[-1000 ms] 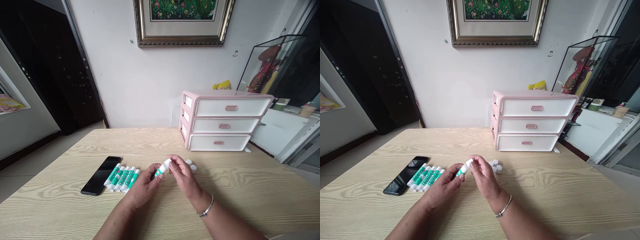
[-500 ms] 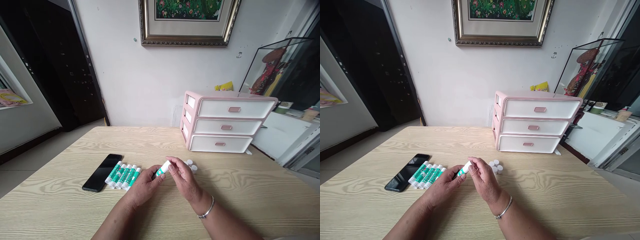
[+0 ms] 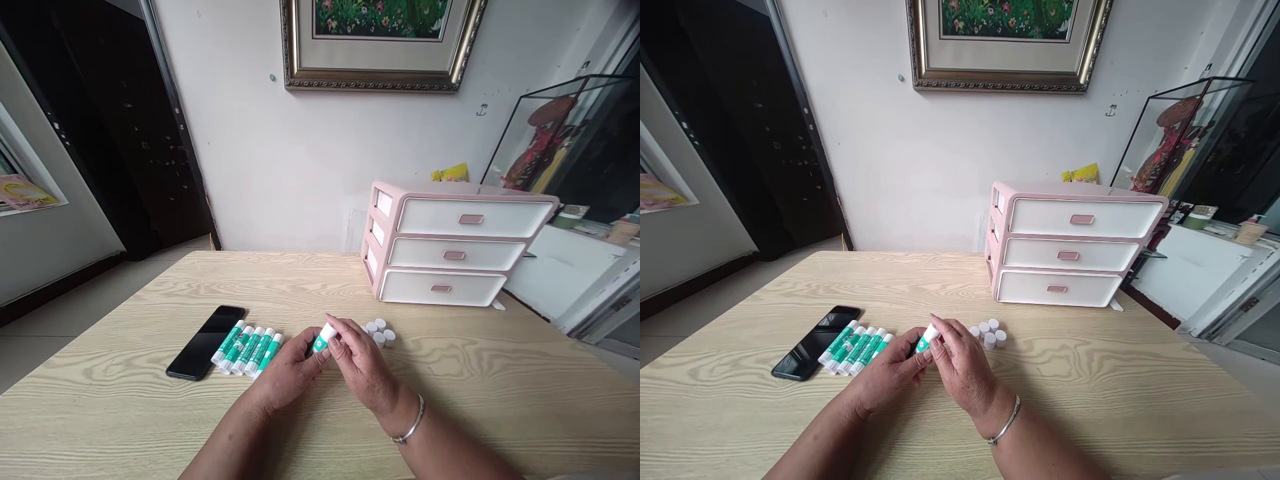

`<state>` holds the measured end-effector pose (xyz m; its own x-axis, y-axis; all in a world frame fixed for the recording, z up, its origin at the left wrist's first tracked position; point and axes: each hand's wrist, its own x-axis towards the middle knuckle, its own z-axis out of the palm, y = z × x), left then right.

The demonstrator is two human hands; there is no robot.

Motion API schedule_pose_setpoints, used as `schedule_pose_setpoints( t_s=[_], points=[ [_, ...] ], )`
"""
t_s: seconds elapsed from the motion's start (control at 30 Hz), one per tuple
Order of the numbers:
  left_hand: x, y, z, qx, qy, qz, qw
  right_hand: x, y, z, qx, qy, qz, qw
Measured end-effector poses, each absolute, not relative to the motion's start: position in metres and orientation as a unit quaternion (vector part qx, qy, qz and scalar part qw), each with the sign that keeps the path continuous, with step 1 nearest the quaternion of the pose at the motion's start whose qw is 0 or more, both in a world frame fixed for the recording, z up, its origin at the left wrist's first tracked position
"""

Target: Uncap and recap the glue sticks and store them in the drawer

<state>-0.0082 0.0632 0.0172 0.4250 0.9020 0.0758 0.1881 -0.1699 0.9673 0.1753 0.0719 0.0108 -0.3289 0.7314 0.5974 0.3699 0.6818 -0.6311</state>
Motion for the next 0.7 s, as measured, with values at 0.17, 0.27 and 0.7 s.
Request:
schedule_pose_setpoints(
  t_s=[0.17, 0.27, 0.7],
  points=[
    [-0.007, 0.063, 0.017, 0.634, 0.412, 0.378, 0.534, 0.175, 0.070, 0.011, -0.334, -0.792, 0.199, 0.471],
    [-0.008, 0.062, 0.022, 0.611, 0.421, 0.402, 0.536, 0.178, 0.069, 0.011, -0.347, -0.764, 0.226, 0.495],
    [-0.007, 0.058, 0.032, 0.569, 0.497, 0.439, 0.486, 0.181, 0.079, 0.011, -0.426, -0.657, 0.264, 0.563]
  ],
)
